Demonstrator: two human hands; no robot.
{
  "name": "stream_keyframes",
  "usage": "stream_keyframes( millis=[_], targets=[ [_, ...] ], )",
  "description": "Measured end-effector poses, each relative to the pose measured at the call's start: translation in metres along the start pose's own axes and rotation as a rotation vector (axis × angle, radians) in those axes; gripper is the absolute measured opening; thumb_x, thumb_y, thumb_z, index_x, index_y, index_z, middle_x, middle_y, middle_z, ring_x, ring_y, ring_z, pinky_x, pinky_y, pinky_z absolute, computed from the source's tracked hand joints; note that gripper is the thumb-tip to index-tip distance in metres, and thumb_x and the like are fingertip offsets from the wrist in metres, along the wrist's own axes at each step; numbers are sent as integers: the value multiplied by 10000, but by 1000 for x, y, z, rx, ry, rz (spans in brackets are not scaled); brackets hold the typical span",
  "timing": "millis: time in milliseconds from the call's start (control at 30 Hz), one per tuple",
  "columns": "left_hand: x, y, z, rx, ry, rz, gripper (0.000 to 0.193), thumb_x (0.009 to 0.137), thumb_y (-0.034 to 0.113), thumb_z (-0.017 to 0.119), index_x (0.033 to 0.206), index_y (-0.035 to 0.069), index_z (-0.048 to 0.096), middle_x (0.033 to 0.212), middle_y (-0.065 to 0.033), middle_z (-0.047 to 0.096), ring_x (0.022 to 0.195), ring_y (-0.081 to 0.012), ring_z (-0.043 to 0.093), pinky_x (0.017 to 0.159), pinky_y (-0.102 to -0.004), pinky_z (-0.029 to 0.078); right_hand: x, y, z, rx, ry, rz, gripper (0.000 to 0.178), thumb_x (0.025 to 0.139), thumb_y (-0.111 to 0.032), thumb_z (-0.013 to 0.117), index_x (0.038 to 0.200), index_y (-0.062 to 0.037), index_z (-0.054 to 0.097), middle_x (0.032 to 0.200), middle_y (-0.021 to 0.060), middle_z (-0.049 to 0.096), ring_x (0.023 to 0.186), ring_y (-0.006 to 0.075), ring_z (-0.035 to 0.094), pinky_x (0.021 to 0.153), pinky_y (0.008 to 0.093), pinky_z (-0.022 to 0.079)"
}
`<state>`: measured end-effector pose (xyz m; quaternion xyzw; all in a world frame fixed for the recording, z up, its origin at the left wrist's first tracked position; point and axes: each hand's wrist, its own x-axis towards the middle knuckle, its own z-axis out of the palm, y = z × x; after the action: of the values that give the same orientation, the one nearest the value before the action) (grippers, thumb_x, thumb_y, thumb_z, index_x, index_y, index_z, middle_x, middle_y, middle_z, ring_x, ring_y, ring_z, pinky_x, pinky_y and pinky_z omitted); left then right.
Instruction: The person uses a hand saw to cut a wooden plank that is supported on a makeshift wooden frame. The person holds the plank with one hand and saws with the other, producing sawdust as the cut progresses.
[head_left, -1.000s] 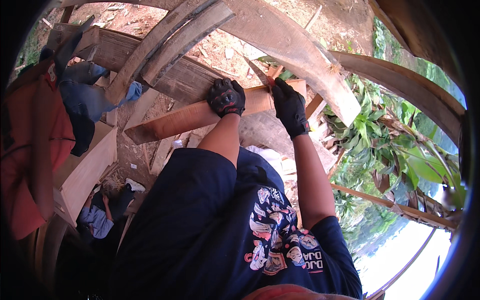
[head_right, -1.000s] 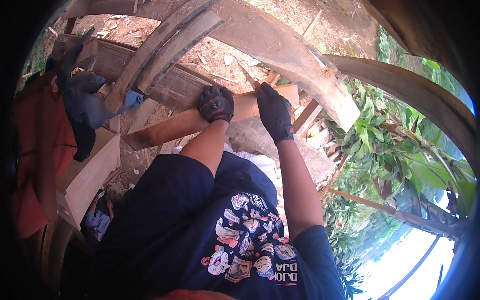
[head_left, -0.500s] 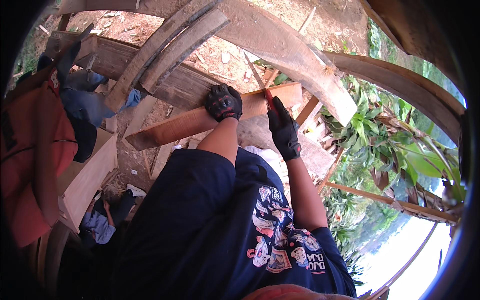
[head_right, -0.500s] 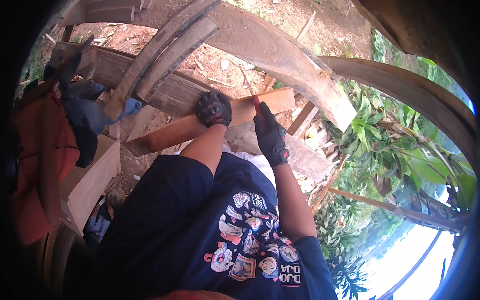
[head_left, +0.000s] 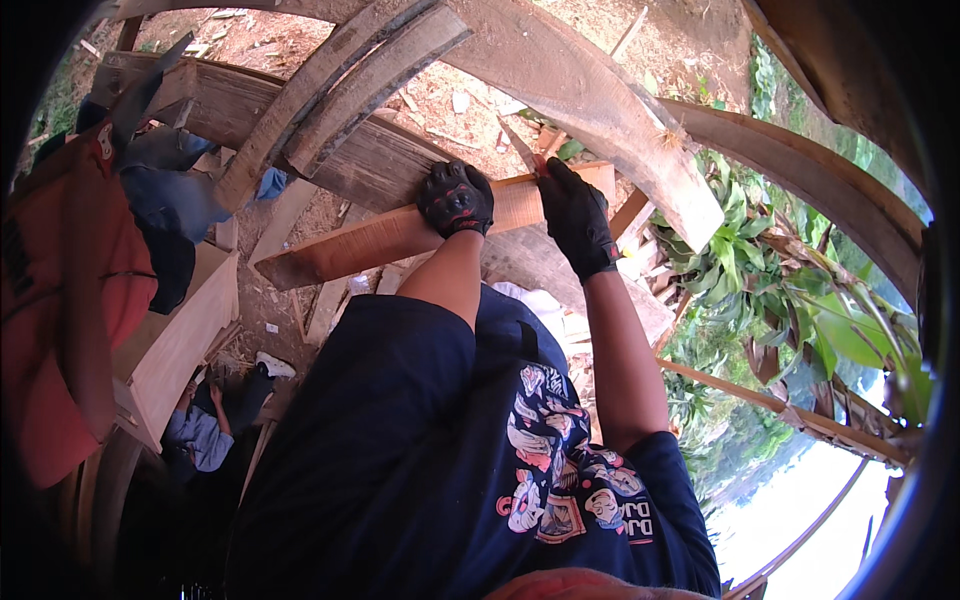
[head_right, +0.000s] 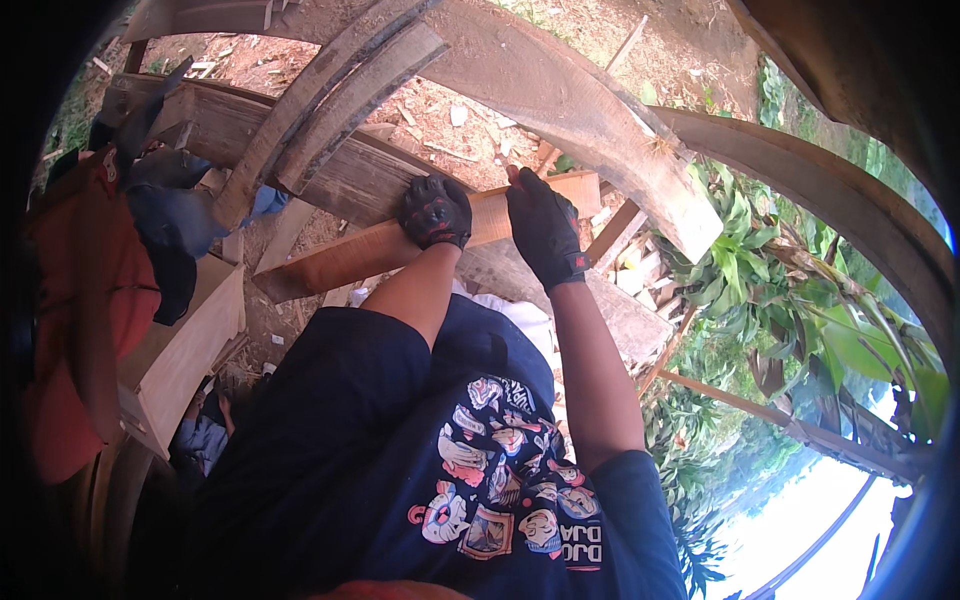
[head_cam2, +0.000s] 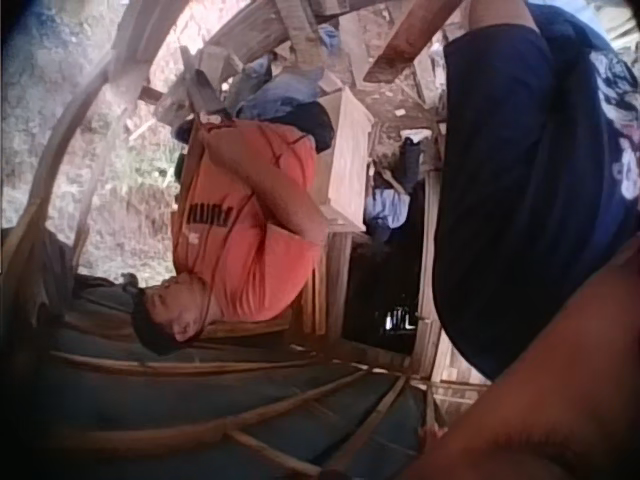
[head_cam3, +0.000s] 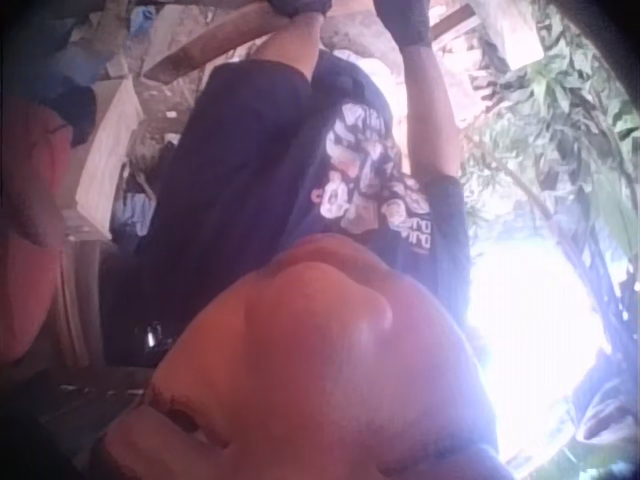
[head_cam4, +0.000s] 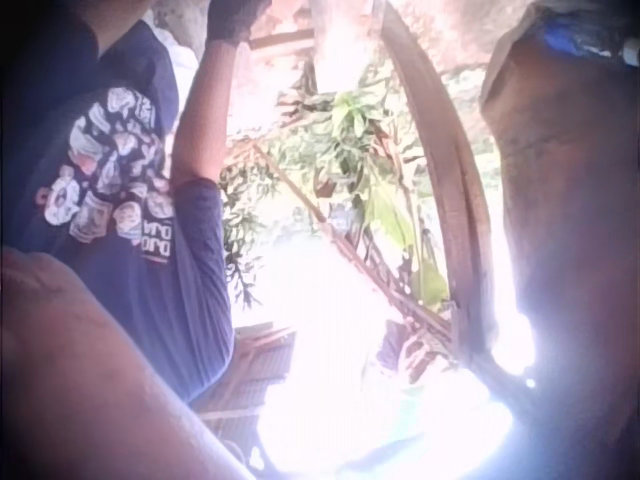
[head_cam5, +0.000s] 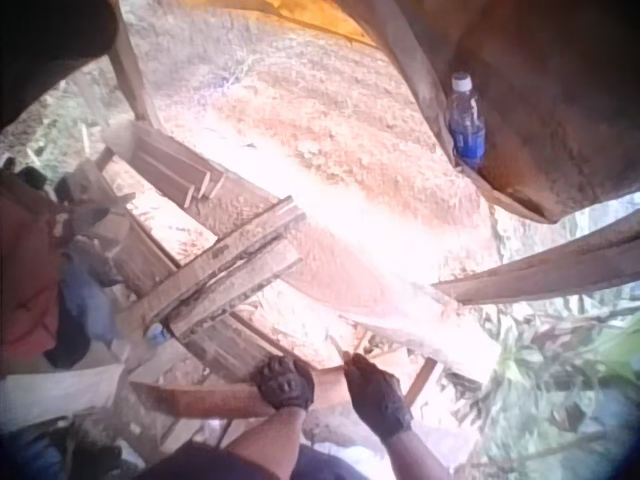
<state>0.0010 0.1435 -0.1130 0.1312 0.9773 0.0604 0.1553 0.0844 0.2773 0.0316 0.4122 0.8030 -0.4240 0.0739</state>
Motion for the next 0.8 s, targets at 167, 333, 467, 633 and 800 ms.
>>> stream_keyframes(
  millis=[167, 333, 467, 633, 800],
  targets=[
    [1, 2, 0, -15, -45, -21, 287, 1038, 407, 572, 1072, 170, 730, 1135, -105, 687, 1066, -324, 701, 910, -536, 559, -63, 41, 6, 37, 11, 47, 484, 1121, -270, 565, 1570, -88, 575, 1185, 253, 781, 1028, 422, 773, 888, 517, 585],
    [-1, 2, 8, 66, -27, -11, 330, 1055, 432, 550, 1107, 165, 737, 1147, -98, 694, 1100, -319, 706, 920, -523, 576, -155, 64, -12, 163, 80, 151, 536, 1126, -303, 605, 1615, -88, 558, 1075, 193, 782, 740, 243, 714, 768, 429, 589],
    [1, 4, 4, 75, -18, -3, 331, 1048, 430, 567, 1120, 155, 736, 1152, -119, 705, 1079, -324, 711, 913, -516, 574, -183, 33, -41, 120, 111, 155, 504, 1105, -293, 667, 1564, -90, 626, 1036, 141, 791, 833, 225, 747, 796, 400, 591],
    [1, 3, 5, 85, 15, 6, 327, 1048, 420, 576, 1080, 148, 755, 1127, -125, 719, 1051, -339, 723, 900, -504, 591, -226, -8, -89, 9, 102, 90, 607, 1008, -258, 790, 1556, -70, 607, 1388, 189, 754, 1185, 385, 769, 980, 458, 597],
    [0, 6, 0, 41, 14, -9, 319, 1037, 398, 581, 1052, 141, 770, 1110, -134, 726, 1045, -351, 732, 893, -508, 596, -243, -24, -96, 115, 123, 67, 596, 997, -174, 787, 1562, -104, 609, 1412, 196, 741, 1223, 383, 761, 1022, 451, 598]
  ],
)
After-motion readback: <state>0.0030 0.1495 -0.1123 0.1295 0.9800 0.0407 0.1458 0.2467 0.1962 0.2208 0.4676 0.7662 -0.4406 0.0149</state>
